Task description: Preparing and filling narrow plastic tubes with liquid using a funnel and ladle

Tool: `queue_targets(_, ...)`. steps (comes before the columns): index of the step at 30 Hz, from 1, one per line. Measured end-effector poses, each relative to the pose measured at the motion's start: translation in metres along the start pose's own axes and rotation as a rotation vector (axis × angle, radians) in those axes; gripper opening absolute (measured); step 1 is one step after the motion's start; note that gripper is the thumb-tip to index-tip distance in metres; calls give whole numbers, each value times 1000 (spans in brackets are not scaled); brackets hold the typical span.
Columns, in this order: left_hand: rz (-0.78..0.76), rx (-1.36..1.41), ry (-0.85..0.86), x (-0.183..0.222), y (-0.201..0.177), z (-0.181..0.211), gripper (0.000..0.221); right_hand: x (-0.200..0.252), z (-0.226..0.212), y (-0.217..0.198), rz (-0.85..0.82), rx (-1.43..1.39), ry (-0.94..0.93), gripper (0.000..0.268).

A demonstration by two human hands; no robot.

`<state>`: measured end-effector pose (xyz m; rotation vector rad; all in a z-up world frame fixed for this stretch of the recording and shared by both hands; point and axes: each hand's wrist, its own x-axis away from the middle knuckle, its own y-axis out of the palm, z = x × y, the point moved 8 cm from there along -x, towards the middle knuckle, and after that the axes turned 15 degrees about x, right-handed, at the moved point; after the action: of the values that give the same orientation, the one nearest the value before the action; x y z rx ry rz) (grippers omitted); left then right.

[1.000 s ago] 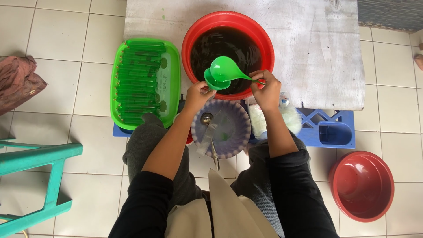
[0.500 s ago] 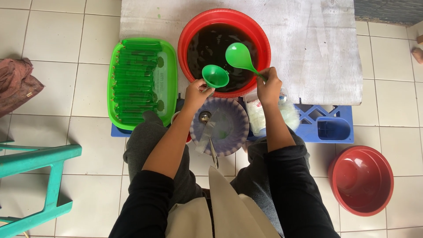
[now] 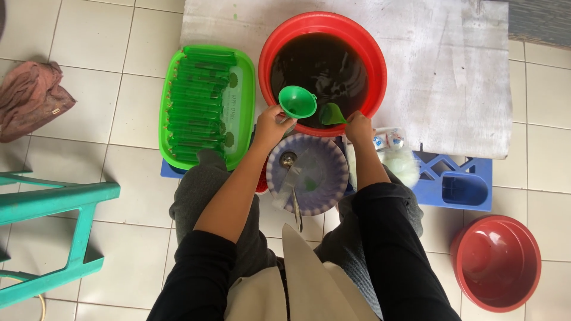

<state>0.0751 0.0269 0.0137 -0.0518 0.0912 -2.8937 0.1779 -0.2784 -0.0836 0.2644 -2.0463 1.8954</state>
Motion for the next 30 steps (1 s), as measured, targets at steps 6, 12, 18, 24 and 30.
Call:
queue_targets(6, 6, -13, -6, -6, -10, -5, 27, -3, -24, 4, 2, -161, -97, 16)
queue_targets(12, -8, -31, -6, -6, -8, 4, 30, 2, -34, -17, 99, -459, -176, 16)
queue_targets(18, -3, -31, 3, -5, -4, 1, 30, 30, -34, -77, 265, -532, -217, 17)
queue_targets(24, 36, -130, -8, -5, 3, -7, 33, 75, -38, -136, 463, -623, -359, 18)
queue_targets(30, 50, -179, -6, -6, 6, -19, 32, 125, -38, -176, 632, -640, -539, 18)
